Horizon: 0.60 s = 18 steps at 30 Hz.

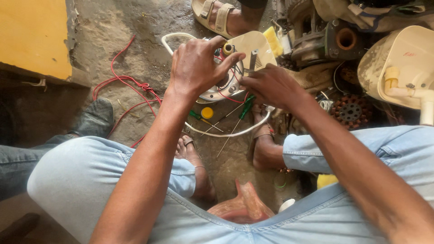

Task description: The person sits on the floor and uses pliers to strip and adjust wires connected to a small white plastic housing. They repeatedly cut wire ends and manipulate the internal components of the device.

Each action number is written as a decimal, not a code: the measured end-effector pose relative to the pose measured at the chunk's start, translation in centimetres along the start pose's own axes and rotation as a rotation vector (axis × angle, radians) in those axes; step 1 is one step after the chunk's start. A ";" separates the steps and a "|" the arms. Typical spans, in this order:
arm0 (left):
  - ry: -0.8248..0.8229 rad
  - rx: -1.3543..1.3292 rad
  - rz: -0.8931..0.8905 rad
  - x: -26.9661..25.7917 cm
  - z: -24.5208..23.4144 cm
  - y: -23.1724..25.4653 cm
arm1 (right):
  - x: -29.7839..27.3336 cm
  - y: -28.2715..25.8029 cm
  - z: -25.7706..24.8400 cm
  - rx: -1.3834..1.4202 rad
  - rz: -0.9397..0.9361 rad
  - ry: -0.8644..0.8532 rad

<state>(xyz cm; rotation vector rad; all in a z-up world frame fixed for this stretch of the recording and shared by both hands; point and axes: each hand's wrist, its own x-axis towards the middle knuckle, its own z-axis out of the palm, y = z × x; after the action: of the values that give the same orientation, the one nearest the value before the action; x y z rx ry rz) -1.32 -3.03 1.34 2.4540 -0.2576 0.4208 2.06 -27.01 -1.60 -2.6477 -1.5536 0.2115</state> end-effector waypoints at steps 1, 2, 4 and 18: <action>0.002 0.014 0.006 0.1 0.1 0.0 | 0.1 0.2 -0.1 -0.062 -0.021 -0.024; 0.004 0.028 0.011 0.1 0.1 0.0 | 0.3 0.3 -0.1 -0.124 -0.042 -0.048; 0.005 0.030 0.019 0.3 0.3 0.0 | 0.6 0.5 -0.3 -0.200 -0.090 -0.071; 0.013 0.005 -0.015 0.3 0.9 -0.7 | -0.4 -2.0 2.7 -0.216 -0.008 0.268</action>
<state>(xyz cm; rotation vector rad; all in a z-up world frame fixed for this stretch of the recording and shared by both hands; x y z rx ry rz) -0.69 -3.06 0.40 2.4558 -0.2326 0.4316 -0.25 -26.47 -3.96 -2.6832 -1.5761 -0.3165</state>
